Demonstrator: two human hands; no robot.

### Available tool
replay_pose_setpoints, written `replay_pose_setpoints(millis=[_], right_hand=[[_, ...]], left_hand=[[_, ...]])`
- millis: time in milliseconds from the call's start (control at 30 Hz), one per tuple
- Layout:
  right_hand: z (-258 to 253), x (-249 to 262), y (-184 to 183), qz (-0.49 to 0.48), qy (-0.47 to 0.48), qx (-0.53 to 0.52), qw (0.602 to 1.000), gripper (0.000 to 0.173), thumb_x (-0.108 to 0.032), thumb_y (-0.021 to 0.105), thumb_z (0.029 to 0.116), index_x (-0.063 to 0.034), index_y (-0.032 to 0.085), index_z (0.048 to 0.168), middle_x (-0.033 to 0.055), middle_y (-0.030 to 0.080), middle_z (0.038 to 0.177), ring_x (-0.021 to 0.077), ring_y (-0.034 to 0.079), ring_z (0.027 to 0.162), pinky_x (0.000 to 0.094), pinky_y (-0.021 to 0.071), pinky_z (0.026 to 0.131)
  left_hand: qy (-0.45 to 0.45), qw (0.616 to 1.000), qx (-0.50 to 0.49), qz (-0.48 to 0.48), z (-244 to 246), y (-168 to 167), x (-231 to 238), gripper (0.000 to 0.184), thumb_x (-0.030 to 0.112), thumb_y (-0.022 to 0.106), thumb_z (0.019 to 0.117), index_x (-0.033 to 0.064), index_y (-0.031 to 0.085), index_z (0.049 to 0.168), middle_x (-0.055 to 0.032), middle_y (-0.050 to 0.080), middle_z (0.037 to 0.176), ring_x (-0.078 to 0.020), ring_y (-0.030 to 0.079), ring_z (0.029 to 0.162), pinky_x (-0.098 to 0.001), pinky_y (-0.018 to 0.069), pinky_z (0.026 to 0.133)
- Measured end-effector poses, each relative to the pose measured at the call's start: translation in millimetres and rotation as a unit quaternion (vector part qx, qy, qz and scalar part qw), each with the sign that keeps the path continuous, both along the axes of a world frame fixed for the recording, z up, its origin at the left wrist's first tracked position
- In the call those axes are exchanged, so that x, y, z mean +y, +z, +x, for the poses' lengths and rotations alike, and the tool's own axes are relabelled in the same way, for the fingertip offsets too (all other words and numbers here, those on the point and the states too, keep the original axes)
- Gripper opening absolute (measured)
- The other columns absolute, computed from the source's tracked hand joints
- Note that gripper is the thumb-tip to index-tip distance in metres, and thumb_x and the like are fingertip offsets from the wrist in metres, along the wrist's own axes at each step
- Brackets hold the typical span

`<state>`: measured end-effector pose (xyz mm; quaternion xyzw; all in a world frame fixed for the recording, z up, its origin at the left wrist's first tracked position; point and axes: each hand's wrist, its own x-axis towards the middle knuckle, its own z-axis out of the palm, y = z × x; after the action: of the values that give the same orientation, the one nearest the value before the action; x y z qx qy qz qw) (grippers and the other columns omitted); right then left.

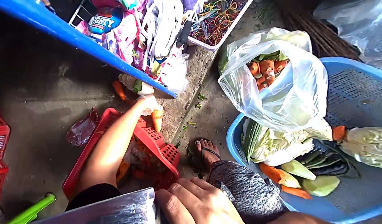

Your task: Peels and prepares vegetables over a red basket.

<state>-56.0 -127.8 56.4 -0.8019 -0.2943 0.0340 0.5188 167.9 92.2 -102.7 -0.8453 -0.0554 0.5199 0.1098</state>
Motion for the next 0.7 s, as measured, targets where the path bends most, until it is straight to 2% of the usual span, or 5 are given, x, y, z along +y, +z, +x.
replay_pose_setpoints(millis=[200, 333, 533, 633, 700], right_hand=[[3.1, 7.2, -4.7, -0.011, -0.031, -0.024, 0.999, 0.04, -0.041, 0.053, 0.1029, -0.0049, 0.069, 0.104, 0.0074, 0.072, 0.085, 0.0218, 0.07, 0.077, 0.0328, 0.0528, 0.064], [3.2, 12.6, -6.6, -0.013, -0.062, -0.042, 0.997, 0.047, -0.049, 0.055, 0.0992, -0.0057, 0.07, 0.103, 0.0067, 0.073, 0.086, 0.0208, 0.072, 0.078, 0.0334, 0.0563, 0.064], [0.6, 17.3, -3.8, 0.031, -0.073, -0.021, 0.997, 0.052, -0.047, 0.057, 0.0986, 0.0022, 0.07, 0.108, 0.0126, 0.074, 0.092, 0.0248, 0.074, 0.081, 0.0412, 0.0604, 0.067], [-0.7, 19.6, -3.5, 0.016, -0.052, 0.015, 0.998, 0.052, -0.048, 0.059, 0.0982, 0.0014, 0.07, 0.11, 0.0123, 0.072, 0.087, 0.0264, 0.071, 0.074, 0.0469, 0.0583, 0.062], [-2.0, 23.8, -3.6, -0.016, -0.027, 0.049, 0.998, 0.062, -0.059, 0.054, 0.0979, 0.0001, 0.07, 0.111, 0.0149, 0.071, 0.086, 0.0319, 0.071, 0.076, 0.0548, 0.0559, 0.063]], left_hand=[[-0.024, 1.0, -0.001, -0.013, 0.4, -1.2, -6.8, 0.055, 0.034, 0.078, 0.0888, -0.0079, 0.058, 0.117, -0.0257, 0.064, 0.108, -0.0388, 0.066, 0.099, -0.0578, 0.053, 0.087], [0.162, 0.953, -0.157, -0.204, -6.8, 48.0, 19.2, 0.048, 0.019, 0.08, 0.0881, -0.0016, 0.058, 0.126, -0.023, 0.067, 0.109, -0.0325, 0.068, 0.093, -0.0517, 0.0563, 0.085], [0.438, 0.639, -0.373, -0.51, -125.8, 133.2, 62.0, 0.034, 0.007, 0.045, 0.1052, 0.0062, 0.049, 0.139, -0.0024, 0.066, 0.114, -0.0068, 0.066, 0.095, -0.0272, 0.0572, 0.084], [0.607, 0.38, -0.431, -0.549, -208.9, 151.4, 60.1, 0.031, 0.011, 0.023, 0.1094, 0.0073, 0.055, 0.109, -0.0017, 0.066, 0.088, -0.0102, 0.065, 0.082, -0.029, 0.0566, 0.075], [0.633, 0.275, -0.396, -0.606, -264.5, 159.9, 57.7, 0.02, 0.012, 0.042, 0.1013, 0.008, 0.061, 0.104, -0.0082, 0.072, 0.095, -0.0192, 0.071, 0.089, -0.0367, 0.061, 0.08]])
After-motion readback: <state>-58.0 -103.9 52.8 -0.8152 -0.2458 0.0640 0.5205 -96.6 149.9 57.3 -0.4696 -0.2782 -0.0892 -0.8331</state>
